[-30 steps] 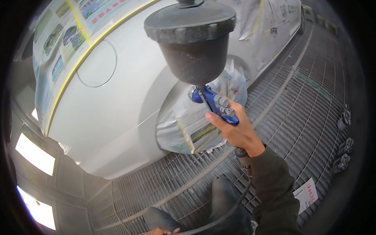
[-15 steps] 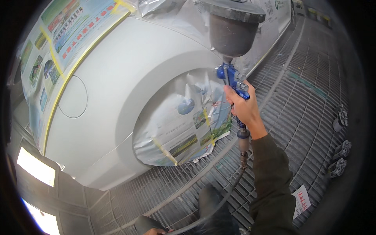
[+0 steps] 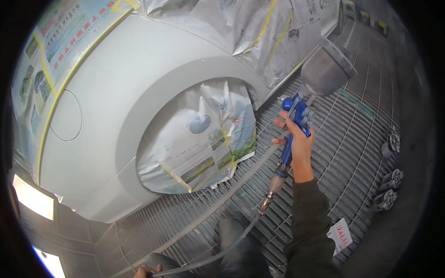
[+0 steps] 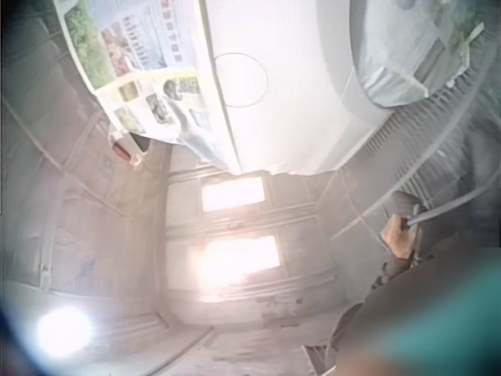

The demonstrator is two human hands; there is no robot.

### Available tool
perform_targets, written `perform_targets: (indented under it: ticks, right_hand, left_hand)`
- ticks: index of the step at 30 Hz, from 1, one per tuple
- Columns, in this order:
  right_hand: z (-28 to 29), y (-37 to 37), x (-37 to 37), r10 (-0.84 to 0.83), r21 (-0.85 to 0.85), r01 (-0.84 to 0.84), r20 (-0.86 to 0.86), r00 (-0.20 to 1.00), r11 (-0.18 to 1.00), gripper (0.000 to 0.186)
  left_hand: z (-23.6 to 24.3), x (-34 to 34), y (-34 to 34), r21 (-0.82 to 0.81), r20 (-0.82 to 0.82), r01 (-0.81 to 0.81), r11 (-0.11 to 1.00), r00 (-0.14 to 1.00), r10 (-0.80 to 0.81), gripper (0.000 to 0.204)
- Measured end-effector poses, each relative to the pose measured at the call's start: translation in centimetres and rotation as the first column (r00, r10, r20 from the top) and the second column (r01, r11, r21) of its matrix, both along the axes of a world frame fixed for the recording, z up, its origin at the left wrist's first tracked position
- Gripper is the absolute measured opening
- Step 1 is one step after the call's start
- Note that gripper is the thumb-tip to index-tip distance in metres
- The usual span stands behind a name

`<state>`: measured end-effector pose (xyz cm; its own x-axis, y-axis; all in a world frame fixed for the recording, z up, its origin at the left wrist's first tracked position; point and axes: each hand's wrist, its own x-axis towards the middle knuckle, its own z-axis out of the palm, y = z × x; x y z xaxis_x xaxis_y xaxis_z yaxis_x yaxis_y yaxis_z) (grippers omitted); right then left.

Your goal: The person applies yellow masking tape and newspaper to cover parts of a white car, then uses a spray gun to apply paint to the exposed rear bumper and wheel arch area.

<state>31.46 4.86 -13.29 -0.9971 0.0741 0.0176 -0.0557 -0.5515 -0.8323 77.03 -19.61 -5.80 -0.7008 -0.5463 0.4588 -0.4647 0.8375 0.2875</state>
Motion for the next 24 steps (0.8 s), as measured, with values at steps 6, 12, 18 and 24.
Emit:
perform_targets:
  ticks: [6, 12, 18, 24]
  right_hand:
    - [0.3, 0.7, 1.3, 0.115, -0.179, -0.124, -0.058, 0.992, 0.976, 0.044]
    - [-2.4, 0.8, 3.1, 0.159, -0.103, -0.168, -0.088, 0.983, 0.98, 0.045]
    - [-5.5, -0.2, 7.5, -0.012, 0.049, 0.007, 0.098, 0.995, 0.999, 0.035]
    - [-6.7, -4.7, 14.4, -0.004, 0.112, -0.015, 0.164, 0.986, 0.994, 0.037]
  left_hand:
    - [-0.7, -0.5, 0.4, 0.139, -0.022, 0.089, 0.986, 0.996, -0.087, 0.013]
    - [-2.2, 1.4, -1.0, 0.182, 0.035, 0.135, 0.974, 0.989, -0.144, 0.01]
    - [-12.2, 20.1, -8.2, 0.13, 0.301, -0.484, 0.865, 0.851, 0.431, 0.016]
    - [-14.3, 22.6, -9.3, 0.314, -0.195, -0.629, 0.712, 0.691, 0.696, 0.024]
